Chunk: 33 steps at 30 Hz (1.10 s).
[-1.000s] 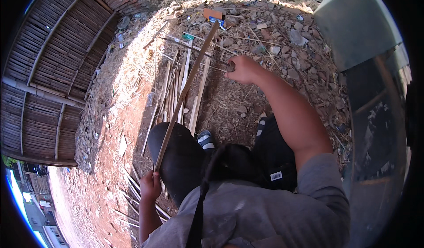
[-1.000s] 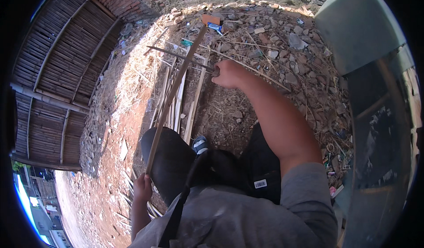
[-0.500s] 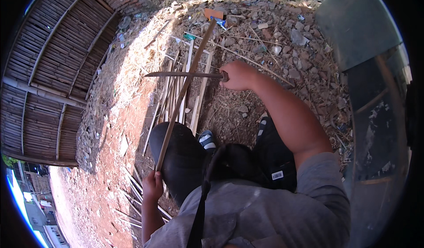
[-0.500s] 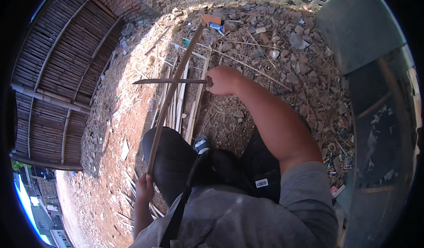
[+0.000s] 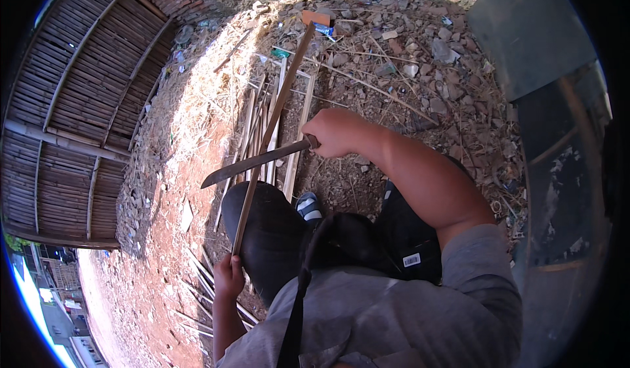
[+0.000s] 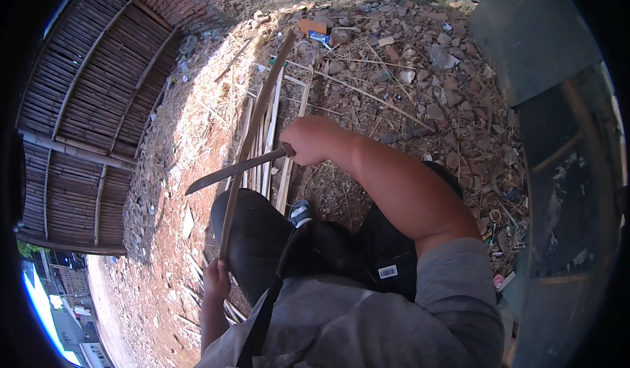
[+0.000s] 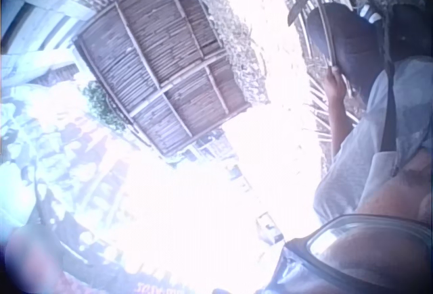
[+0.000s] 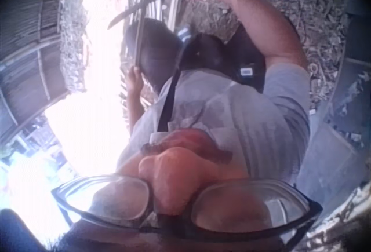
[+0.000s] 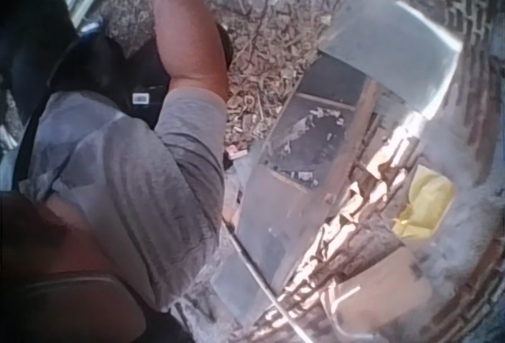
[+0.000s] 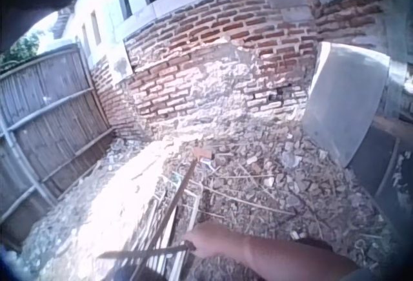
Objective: The person uses a machete to split a long bamboo pole into thin strips. They hold the bamboo vertically against their leg and repeatedly strike it with the machete to drive the blade down the length of the pole, separating the material into smaller sections.
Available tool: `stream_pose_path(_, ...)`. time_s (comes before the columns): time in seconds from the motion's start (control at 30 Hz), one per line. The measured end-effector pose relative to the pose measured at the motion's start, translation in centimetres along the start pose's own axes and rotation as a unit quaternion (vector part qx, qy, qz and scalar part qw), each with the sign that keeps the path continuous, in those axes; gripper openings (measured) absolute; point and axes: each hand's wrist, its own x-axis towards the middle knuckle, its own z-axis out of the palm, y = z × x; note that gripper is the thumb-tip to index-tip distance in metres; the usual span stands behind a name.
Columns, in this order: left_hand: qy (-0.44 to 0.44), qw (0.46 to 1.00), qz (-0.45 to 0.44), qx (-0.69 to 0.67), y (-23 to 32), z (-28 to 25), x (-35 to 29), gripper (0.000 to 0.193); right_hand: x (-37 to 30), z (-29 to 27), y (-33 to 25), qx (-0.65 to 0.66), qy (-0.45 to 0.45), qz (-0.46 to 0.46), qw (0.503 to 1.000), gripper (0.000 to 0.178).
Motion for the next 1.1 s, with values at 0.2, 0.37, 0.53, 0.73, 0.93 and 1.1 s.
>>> stream_pose_path(0.2, -0.006, 1.0, -0.011, -0.004, -0.6, 0.3, 0.2, 0.04, -0.1, -1.1, 4.9, 0.043, 0.079, 0.09, 0.992, 0.025)
stream_pose_path(0.37, -0.011, 1.0, -0.022, -0.01, 0.0, -0.2, 0.2, 0.041, -0.9, -2.8, 5.4, 0.072, 0.142, 0.148, 0.976, 0.03)
stream_pose_path(0.53, -0.009, 0.999, -0.026, -0.036, -0.7, 0.5, 0.1, 0.041, 0.2, -0.6, 4.6, 0.071, 0.117, 0.067, 0.988, 0.027)
stream_pose_path(0.73, -0.018, 0.999, -0.027, -0.019, -0.9, 0.2, 0.1, 0.042, 0.3, 0.4, 2.1, 0.015, 0.039, -0.009, 0.999, 0.024)
stream_pose_path(0.93, -0.059, 0.997, -0.052, 0.002, -0.6, -0.2, 0.2, 0.053, -0.1, -1.0, 4.6, 0.012, 0.068, 0.048, 0.996, 0.021)
stream_pose_path(1.1, -0.032, 0.999, -0.035, -0.022, -0.9, 0.0, 0.2, 0.046, -0.4, -2.1, 5.7, 0.066, 0.098, 0.105, 0.987, 0.027)
